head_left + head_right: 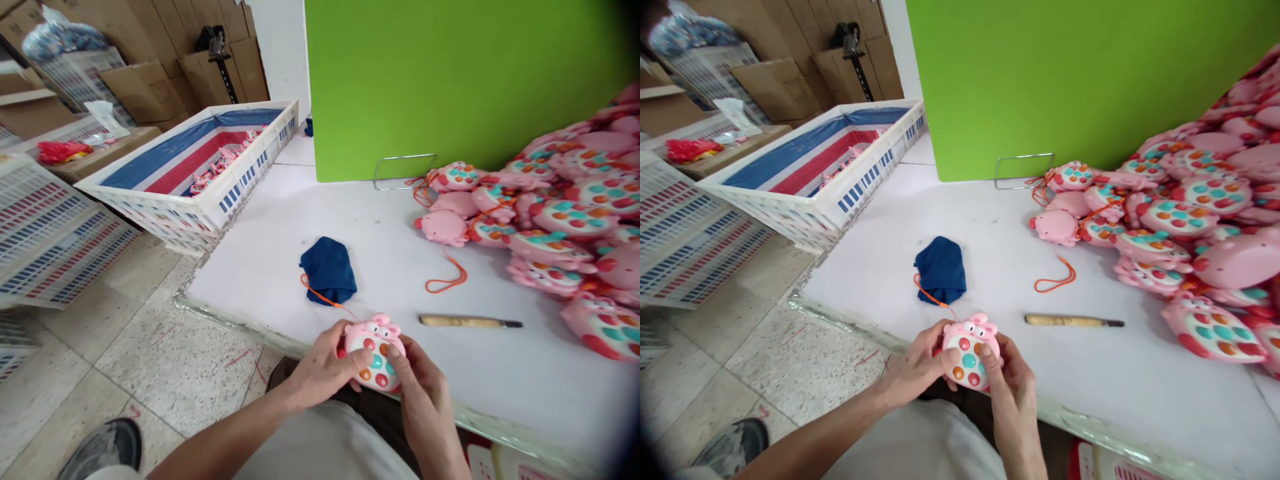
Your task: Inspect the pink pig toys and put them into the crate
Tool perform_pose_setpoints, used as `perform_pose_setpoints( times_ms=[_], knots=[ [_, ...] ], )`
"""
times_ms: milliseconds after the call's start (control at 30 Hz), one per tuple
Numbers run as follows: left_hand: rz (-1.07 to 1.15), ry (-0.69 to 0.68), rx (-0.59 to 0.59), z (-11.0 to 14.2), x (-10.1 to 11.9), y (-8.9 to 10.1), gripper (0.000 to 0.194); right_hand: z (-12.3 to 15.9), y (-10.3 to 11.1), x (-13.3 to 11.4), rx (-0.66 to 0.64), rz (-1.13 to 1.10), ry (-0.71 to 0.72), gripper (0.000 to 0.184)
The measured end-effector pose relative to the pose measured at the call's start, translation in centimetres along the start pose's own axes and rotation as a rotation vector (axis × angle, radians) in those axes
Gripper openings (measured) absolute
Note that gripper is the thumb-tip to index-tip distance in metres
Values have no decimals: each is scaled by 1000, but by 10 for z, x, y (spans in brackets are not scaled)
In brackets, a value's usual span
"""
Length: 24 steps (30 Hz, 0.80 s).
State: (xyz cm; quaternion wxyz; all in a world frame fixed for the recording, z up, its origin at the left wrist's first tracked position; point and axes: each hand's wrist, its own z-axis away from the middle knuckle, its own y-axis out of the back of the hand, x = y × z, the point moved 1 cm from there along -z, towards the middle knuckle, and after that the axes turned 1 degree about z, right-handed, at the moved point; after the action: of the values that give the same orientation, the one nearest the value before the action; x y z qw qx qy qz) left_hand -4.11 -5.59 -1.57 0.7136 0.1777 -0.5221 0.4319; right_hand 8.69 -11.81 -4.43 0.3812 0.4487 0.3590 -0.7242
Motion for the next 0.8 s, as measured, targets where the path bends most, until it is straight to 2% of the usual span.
perform_pose_setpoints(
  times_ms=[100,167,300,367,500,633,800],
  knots=[
    [-25,-11,29,-2,-6,2,53,-1,1,-2,10,119,39,40],
    [-33,-2,69,-4,-8,5,58,2,-1,-1,9,110,54,45],
    [59,52,27,-2,-7,10,53,10,-8,8,45,1,30,66],
    [24,48,63,0,-6,11,46,13,-10,12,79,20,18,70],
    [14,35,130,2,-4,11,42,13,-11,9,75,7,16,65],
    [-9,37,104,2,0,7,37,14,-9,-1,93,21,8,49],
    [-67,-53,37,3,7,6,35,14,-4,-3,130,60,11,50]
  ],
)
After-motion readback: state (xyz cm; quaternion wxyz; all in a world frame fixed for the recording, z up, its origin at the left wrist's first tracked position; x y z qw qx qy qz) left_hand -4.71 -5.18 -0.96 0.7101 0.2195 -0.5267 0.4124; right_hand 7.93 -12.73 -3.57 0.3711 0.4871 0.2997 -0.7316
